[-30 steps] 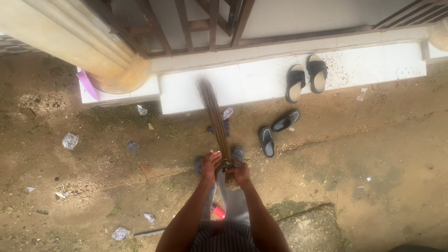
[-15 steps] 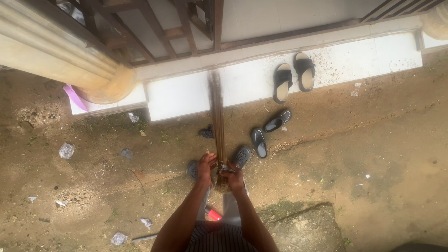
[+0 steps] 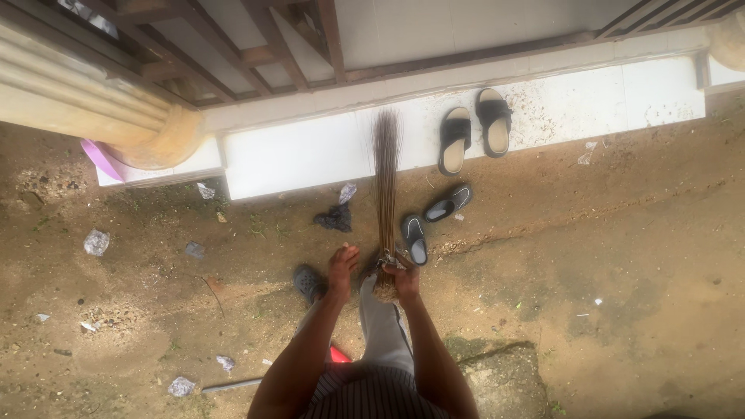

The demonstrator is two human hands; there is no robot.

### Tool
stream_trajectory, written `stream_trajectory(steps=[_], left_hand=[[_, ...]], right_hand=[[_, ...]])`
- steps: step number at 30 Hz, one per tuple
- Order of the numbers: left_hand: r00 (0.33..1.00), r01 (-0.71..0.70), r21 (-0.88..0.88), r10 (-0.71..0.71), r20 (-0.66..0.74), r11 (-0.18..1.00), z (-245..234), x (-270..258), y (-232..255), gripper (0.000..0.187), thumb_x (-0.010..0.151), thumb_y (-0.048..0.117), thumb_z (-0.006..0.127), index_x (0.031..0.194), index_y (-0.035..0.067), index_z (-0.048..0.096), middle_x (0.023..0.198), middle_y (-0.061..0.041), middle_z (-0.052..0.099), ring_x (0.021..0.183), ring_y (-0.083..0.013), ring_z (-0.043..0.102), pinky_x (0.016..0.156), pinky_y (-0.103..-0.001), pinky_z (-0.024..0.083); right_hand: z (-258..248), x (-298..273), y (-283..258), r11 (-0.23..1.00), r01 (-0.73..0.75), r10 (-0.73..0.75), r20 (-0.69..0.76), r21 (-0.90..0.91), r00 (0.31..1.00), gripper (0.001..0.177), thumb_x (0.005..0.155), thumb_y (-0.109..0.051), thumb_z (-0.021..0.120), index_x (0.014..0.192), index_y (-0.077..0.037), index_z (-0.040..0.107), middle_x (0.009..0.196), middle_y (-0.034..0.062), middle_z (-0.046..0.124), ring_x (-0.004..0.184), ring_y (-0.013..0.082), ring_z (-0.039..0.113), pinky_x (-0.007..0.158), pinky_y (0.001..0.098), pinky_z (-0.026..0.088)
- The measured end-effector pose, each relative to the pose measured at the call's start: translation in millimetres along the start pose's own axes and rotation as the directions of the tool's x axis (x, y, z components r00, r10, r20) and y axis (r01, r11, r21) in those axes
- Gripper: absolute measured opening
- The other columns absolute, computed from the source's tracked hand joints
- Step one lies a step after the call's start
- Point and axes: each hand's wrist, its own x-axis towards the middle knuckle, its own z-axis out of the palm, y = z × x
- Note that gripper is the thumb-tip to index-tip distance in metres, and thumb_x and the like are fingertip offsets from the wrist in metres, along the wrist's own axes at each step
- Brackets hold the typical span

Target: The person sweeps debris from the floor into a dustpan using a broom and then carries the broom and dustpan outdoors to dispose of the debris.

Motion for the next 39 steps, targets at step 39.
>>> stream_trajectory(steps=[39], left_hand=[[0.964,0.228,0.308,-0.257,0.06,0.924,85.9,65.7,27.7,0.033,0.084,0.015,0.073,0.115,0.006,0.066,0.095,-0.007,0.071,0.082,-0.0184,0.067,0.071,-0.038,0.054]], right_hand=[[10.4,34.2,-10.7,0.9,-0.221,0.169,-0.165,-0.376,0.972,0.063,0.088,-0.013,0.075,0.144,0.006,0.052,0.104,0.0249,0.078,0.086,0.0222,0.078,0.069,0.0286,0.063]])
